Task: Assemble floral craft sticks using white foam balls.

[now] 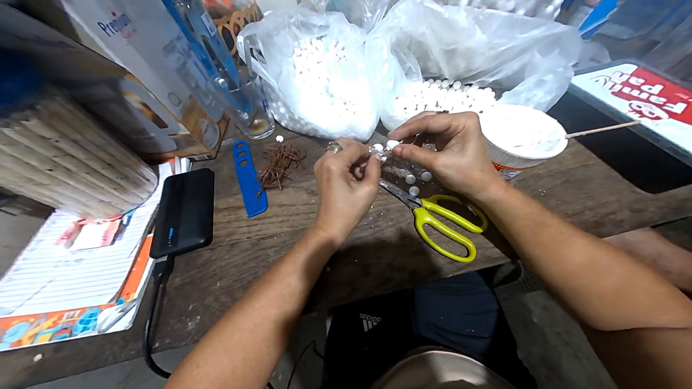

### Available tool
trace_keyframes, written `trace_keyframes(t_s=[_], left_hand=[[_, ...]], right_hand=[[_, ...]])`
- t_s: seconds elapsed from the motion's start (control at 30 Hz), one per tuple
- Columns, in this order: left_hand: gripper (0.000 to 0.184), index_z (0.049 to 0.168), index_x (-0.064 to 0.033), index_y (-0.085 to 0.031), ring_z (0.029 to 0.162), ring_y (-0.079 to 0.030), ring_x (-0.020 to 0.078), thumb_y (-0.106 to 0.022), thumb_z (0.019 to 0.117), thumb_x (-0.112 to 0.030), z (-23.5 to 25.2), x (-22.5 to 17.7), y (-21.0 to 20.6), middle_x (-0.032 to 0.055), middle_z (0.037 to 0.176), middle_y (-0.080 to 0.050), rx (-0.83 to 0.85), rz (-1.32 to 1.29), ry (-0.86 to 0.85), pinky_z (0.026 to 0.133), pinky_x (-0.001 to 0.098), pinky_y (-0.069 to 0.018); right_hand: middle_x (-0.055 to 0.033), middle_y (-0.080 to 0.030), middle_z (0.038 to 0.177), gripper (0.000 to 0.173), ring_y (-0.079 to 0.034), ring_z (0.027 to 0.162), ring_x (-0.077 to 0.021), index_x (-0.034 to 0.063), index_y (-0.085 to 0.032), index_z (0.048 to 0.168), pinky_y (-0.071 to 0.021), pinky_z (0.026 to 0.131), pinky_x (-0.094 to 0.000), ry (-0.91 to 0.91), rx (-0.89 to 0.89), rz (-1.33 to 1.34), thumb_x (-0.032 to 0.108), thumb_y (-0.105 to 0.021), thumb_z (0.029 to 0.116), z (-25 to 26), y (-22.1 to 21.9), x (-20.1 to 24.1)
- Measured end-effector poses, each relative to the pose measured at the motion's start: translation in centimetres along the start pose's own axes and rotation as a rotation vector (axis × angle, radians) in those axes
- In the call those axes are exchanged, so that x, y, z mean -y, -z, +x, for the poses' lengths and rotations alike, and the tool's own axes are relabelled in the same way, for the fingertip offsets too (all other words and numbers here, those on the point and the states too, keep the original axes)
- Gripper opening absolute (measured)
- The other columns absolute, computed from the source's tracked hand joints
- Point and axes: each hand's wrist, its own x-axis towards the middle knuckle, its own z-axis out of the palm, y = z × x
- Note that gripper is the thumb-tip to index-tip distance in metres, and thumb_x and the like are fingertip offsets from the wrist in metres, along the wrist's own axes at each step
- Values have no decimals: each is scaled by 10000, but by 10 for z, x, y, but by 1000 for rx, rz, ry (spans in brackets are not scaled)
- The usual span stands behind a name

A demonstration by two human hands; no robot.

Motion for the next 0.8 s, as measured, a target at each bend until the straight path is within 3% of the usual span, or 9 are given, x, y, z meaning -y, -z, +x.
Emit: trace_keyframes(t_s=[0.8], left_hand=[[102,834,34,-686,764,-599,93,-636,921,17,-2,0,-4,118,848,-625,-9,107,-76,689,173,-487]], right_hand=[[-78,-732,977,118,-677,857,-22,-38,-744,979,-567,804,-180,34,23,7,-2,-705,874,-3,-7,-2]])
